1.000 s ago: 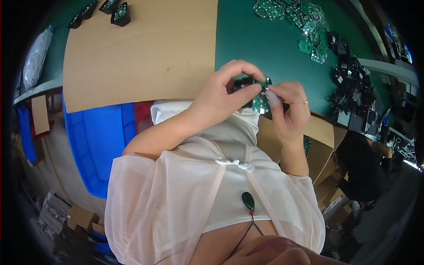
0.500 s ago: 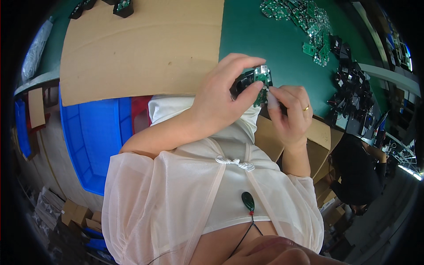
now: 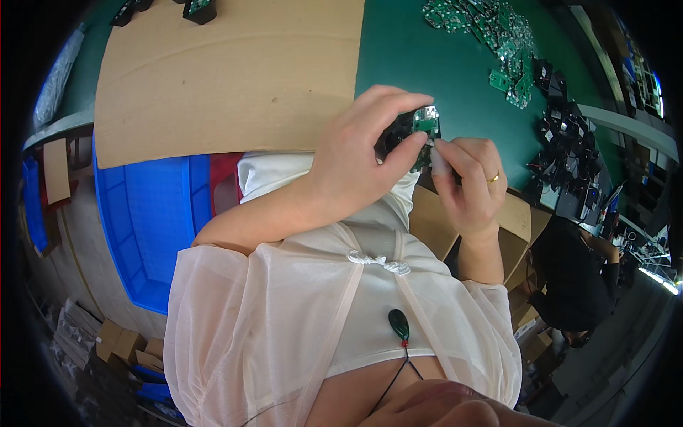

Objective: The person picks up a black housing and a circuit board, fits the board into the housing by hand, and sets the assembled unit onto a cardboard sheet before repeating the process.

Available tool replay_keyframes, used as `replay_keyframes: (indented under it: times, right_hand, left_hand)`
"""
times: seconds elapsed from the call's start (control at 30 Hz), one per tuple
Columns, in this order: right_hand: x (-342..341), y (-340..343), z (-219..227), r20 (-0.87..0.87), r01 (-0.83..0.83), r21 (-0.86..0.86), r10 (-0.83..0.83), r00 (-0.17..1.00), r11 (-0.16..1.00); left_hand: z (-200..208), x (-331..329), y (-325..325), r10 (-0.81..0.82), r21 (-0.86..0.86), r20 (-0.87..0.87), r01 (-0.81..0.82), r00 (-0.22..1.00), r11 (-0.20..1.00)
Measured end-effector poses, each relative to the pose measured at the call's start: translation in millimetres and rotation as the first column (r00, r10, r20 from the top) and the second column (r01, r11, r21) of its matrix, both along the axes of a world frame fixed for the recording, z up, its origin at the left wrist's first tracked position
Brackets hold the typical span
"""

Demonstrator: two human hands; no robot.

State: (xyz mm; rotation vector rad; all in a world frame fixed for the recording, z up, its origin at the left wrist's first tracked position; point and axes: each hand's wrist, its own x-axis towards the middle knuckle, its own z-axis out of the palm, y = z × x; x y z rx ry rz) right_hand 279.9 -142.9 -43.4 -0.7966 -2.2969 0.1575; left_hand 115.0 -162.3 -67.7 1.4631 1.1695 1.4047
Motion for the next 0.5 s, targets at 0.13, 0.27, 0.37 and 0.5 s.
replay_keyframes:
  times: [0.13, 0.27, 0.37, 0.5]
  right_hand:
    - [0.8, -0.4, -0.3, 0.008, -0.011, -0.009, 0.011, 1.000, 1.000]
    - [2.2, -0.5, 0.4, 0.038, -0.013, -0.013, 0.014, 0.999, 1.000]
    - [2.8, -0.3, 1.2, 0.071, -0.015, 0.010, 0.015, 0.997, 1.000]
    - [0.4, 2.6, 6.4, 0.132, -0.058, 0.018, 0.055, 0.990, 0.998]
  left_hand:
    - [0.1, -0.1, -0.2, 0.002, 0.008, 0.004, -0.002, 1.000, 1.000]
    - [0.3, 0.1, -0.5, 0.005, 0.011, 0.000, -0.005, 1.000, 1.000]
    - [5.5, -1.6, -1.6, -0.013, -0.023, -0.014, 0.012, 1.000, 1.000]
    - [5.0, -2.1, -2.2, -0.018, -0.025, -0.022, 0.018, 1.000, 1.000]
